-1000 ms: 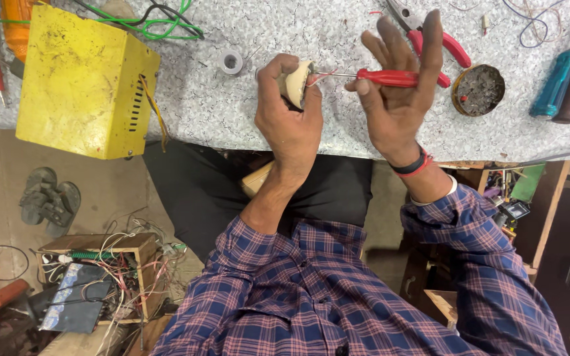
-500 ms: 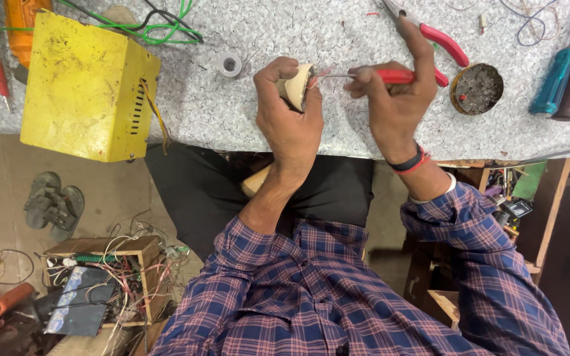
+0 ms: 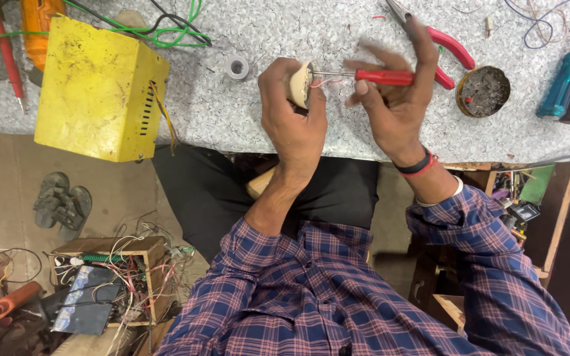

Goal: The person repairs an LED bulb at a workbench. They strip and position the bulb's wires, use a soldering iron on the connections, fit the round LED circuit board into the metal base, press the board and wires into the bulb housing, and secure the parts together by hand.

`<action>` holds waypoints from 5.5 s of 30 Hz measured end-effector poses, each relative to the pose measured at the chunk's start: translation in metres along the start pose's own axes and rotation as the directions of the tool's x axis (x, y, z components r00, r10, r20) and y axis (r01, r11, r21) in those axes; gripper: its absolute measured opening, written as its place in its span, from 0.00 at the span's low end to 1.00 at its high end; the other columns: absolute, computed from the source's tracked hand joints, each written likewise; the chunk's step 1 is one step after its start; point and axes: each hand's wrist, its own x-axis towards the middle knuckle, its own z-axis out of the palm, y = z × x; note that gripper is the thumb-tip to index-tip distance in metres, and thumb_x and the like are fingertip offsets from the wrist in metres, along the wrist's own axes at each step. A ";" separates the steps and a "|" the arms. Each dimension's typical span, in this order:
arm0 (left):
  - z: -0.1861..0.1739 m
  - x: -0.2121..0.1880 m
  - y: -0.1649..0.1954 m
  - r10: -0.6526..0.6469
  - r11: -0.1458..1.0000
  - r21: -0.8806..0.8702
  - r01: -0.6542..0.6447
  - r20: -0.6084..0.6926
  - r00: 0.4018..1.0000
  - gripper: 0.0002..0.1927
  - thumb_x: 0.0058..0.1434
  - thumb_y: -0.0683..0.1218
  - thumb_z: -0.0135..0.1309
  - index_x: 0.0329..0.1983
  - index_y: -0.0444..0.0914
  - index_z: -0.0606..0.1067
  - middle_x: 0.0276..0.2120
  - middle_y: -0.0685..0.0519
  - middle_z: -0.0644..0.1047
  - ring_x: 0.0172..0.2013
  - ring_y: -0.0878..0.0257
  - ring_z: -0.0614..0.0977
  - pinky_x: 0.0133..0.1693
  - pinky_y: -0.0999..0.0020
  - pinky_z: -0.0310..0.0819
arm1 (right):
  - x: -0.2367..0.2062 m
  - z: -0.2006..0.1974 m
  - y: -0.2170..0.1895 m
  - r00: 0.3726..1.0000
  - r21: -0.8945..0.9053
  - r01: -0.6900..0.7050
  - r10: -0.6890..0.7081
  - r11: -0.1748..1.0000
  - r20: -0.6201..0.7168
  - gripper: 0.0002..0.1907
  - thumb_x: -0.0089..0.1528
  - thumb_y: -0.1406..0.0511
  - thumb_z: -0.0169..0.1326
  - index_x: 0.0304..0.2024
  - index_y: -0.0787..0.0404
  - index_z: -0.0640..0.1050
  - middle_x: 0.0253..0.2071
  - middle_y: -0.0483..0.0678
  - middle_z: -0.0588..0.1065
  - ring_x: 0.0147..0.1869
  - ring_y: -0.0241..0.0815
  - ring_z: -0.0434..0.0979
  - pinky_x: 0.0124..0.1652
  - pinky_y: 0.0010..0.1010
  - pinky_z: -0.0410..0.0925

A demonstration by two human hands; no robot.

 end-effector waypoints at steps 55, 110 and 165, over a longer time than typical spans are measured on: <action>-0.048 0.030 0.005 -0.121 0.874 -0.278 0.399 0.670 0.732 0.25 0.73 0.40 0.45 0.73 0.38 0.66 0.46 0.51 0.84 0.29 0.73 0.80 0.27 0.76 0.77 | 0.027 -0.010 -0.029 0.870 -0.464 0.413 -0.188 0.783 0.456 0.39 0.51 0.57 0.75 0.61 0.64 0.75 0.58 0.56 0.74 0.62 0.56 0.74 0.59 0.49 0.69; -0.035 0.006 0.016 -0.013 0.978 -0.182 0.103 0.436 0.900 0.11 0.62 0.34 0.60 0.45 0.35 0.73 0.57 0.46 0.80 0.52 0.60 0.87 0.47 0.70 0.87 | 0.019 -0.015 -0.016 0.920 -0.369 0.269 -0.125 0.890 0.371 0.32 0.59 0.64 0.73 0.61 0.66 0.73 0.58 0.57 0.74 0.60 0.47 0.81 0.45 0.29 0.82; -0.031 -0.005 0.001 0.163 0.982 -0.145 -0.124 0.299 0.940 0.10 0.63 0.37 0.65 0.44 0.35 0.76 0.58 0.41 0.79 0.51 0.57 0.87 0.41 0.74 0.88 | 0.015 -0.013 -0.009 0.913 -0.378 0.361 -0.239 0.853 0.331 0.32 0.58 0.63 0.75 0.58 0.70 0.74 0.54 0.59 0.75 0.55 0.47 0.81 0.43 0.30 0.82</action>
